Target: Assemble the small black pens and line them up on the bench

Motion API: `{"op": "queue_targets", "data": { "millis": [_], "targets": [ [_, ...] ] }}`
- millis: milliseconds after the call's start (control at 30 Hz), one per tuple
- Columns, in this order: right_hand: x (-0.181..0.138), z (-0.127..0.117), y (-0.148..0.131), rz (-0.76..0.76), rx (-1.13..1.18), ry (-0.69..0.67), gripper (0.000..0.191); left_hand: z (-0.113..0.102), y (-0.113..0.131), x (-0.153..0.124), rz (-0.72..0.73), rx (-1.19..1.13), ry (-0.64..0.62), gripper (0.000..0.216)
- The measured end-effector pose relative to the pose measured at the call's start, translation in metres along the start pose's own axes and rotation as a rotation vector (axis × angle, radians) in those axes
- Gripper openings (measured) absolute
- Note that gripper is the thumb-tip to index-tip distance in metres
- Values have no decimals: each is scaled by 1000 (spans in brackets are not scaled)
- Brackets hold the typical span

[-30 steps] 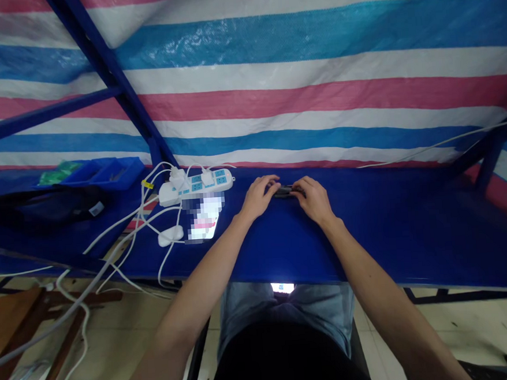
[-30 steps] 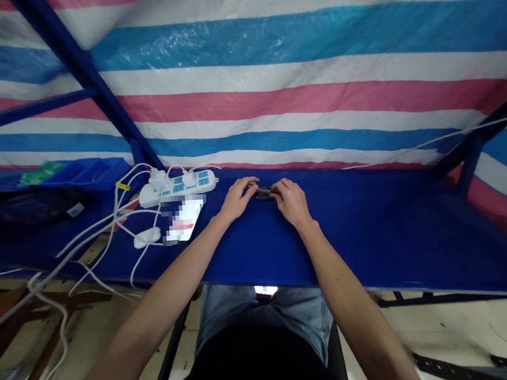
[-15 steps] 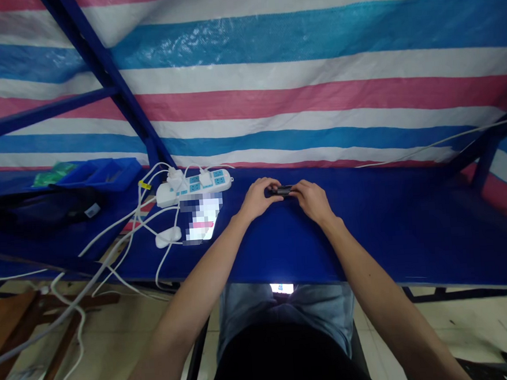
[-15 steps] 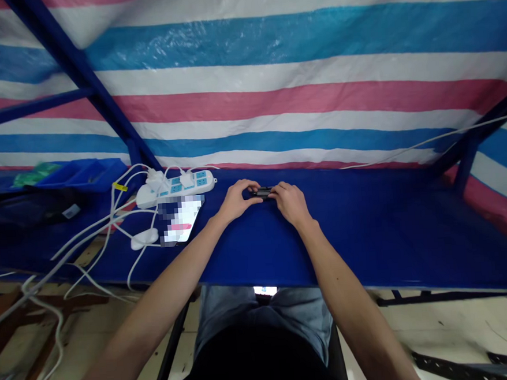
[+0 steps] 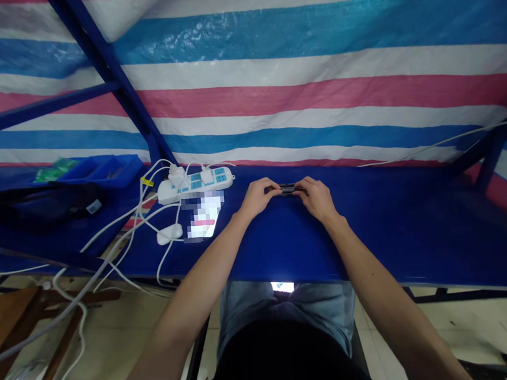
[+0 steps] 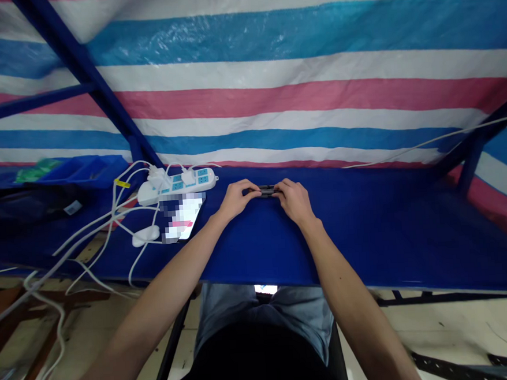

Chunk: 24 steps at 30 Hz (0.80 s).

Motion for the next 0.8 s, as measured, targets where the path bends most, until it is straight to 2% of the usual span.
{"op": "queue_targets", "data": {
  "millis": [133, 400, 633, 800],
  "targets": [
    [0, 3, -1, -8, -9, -53, 22, 1, 3, 0, 25, 2, -5, 9],
    [1, -4, -5, -19, 65, 69, 10, 4, 0, 0, -28, 45, -55, 32],
    [-1, 2, -4, -25, 31, 8, 13, -1, -2, 0, -5, 2, -6, 11],
    [1, 7, -3, -53, -63, -12, 26, -1, 2, 0, -11, 17, 5, 17]
  ]
}}
Point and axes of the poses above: each hand's wrist, its own x-axis towards the middle knuckle, its own z-axis out of the palm, y = z × x, the point moved 5 cm from there along x, towards the middle knuckle, and after that the axes turned 4 degrees about y, right-handed, at the moved point
